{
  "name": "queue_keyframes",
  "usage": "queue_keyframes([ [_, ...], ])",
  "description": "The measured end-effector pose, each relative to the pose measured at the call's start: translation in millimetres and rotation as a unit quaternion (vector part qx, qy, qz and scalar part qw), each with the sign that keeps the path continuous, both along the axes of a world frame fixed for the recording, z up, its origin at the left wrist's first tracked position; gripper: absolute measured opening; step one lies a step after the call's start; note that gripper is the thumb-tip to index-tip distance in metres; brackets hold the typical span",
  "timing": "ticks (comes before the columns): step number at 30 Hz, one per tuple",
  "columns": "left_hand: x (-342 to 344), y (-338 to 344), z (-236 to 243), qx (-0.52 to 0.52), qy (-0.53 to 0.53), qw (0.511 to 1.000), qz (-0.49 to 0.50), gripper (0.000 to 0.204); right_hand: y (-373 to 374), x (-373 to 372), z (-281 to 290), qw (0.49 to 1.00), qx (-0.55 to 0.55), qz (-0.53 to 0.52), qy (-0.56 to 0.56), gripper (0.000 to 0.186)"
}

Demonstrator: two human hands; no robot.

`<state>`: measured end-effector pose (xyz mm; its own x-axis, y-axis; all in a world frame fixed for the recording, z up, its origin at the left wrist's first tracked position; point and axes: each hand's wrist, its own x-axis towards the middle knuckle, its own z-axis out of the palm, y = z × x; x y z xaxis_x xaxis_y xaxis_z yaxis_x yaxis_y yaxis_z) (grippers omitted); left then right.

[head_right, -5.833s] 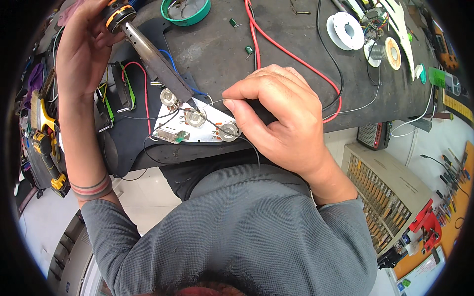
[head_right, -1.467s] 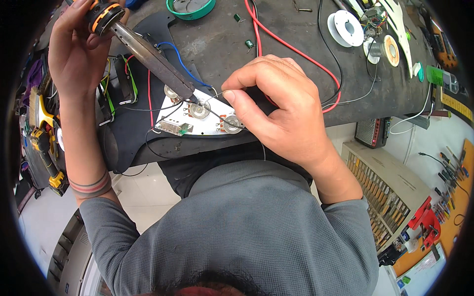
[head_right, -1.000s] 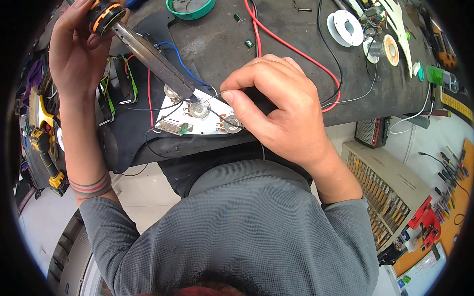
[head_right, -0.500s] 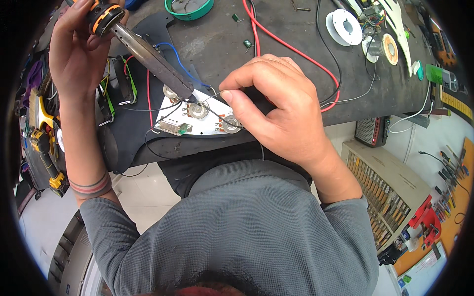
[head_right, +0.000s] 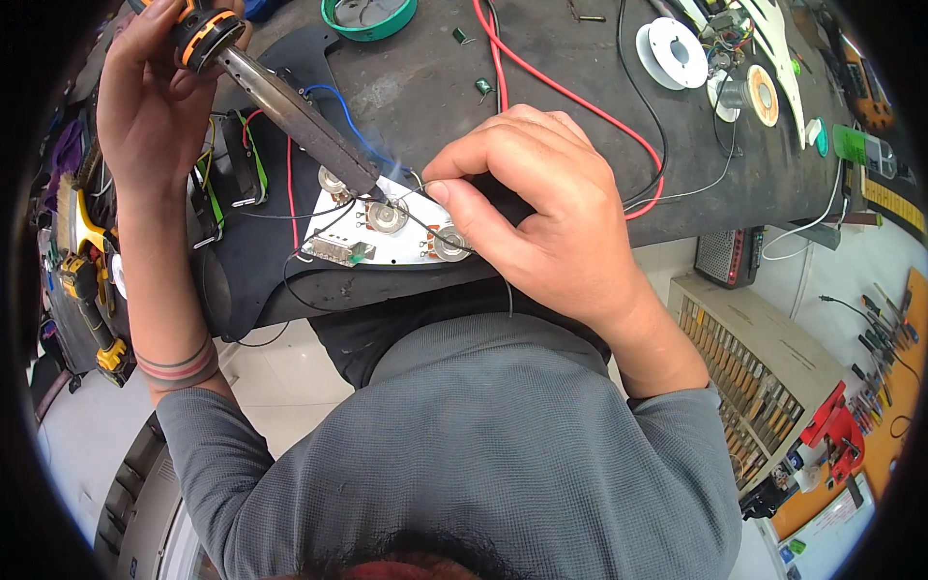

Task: The person solders a wire onto a potentiometer on a guitar pickguard using a soldering iron and solder wire, then cuts the excess wire with shears.

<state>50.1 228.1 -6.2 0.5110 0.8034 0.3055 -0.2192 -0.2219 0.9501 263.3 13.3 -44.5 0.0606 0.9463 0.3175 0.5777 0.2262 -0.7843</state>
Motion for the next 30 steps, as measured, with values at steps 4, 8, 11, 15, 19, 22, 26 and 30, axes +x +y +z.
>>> queue_keyframes([
  [4,-2.1,14.4,-11.2,0.001,-0.018,1.0,0.0,0.033,-1.9,-0.3,-1.9,1.0,-0.002,-0.018,0.023,0.009],
  [8,-29.8,87.0,-58.5,-0.166,-0.142,0.962,-0.164,0.035,-1.0,-3.9,-3.1,0.998,-0.003,-0.023,0.054,0.009],
  [11,-6.7,26.6,-13.8,-0.091,-0.062,0.991,-0.069,0.035,-2.4,-1.3,-3.3,0.998,-0.002,-0.032,0.05,0.009],
  [15,4.5,8.3,-7.8,-0.012,-0.017,0.998,0.059,0.033,-1.7,-1.6,-3.0,0.999,-0.006,-0.024,0.038,0.009],
  [19,-6.3,13.4,-7.8,-0.022,-0.005,1.0,0.013,0.031,-2.3,2.4,1.4,1.0,-0.012,0.024,0.015,0.013],
  [22,0.5,5.0,-3.8,-0.003,-0.012,1.0,0.001,0.031,-0.7,-0.9,-0.9,1.0,-0.004,-0.014,0.028,0.009],
  [26,-3.2,9.7,-6.7,-0.007,0.005,0.999,0.035,0.031,-0.7,-1.3,-0.1,0.999,-0.003,-0.009,0.031,0.009],
  [30,1.2,-1.9,4.0,-0.027,0.012,1.0,0.001,0.031,-0.5,-0.6,-1.1,1.0,-0.005,-0.004,0.026,0.008],
])
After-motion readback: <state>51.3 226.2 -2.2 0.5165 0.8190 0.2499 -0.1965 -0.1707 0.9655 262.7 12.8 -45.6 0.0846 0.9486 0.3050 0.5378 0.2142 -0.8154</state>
